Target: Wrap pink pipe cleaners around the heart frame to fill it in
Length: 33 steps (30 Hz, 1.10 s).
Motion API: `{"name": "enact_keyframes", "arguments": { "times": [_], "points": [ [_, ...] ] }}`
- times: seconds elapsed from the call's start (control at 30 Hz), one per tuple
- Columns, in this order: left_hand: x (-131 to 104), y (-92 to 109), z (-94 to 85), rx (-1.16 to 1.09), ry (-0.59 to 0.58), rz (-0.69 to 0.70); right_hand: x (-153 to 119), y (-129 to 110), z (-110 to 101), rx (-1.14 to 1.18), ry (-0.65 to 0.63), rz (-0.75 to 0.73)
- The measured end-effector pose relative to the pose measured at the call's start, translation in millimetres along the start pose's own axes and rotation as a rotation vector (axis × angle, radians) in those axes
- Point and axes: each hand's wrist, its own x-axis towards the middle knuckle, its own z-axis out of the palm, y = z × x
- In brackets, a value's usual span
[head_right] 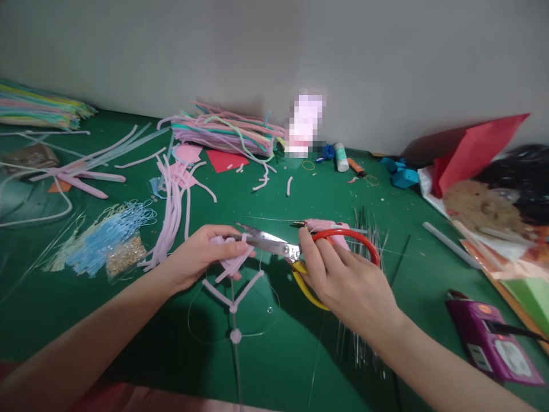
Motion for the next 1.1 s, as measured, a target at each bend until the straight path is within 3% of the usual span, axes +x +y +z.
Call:
{"name": "enact_keyframes", "arguments": {
  "times": [0.17,0.43,0.83,1.1],
  "points": [
    [-0.3,0.9,-2.5,0.000,0.010,0.011,4.1,0.3,0.5,0.004,0.050,-0.017],
    [0.1,1.7,-3.6,0.013,-0.027,0.013,3.6,0.5,0.8,-0.005,0.019,-0.042],
    [4.1,-1.3,-9.1,0.089,-0.077,-0.089,10.7,8.4,3.2,0.039,0.015,-0.157],
    [5.3,-1.9,-9.9,0.068,-0.078,-0.118,7.9,7.7,3.8,0.036,0.003,-0.141]
  ]
}}
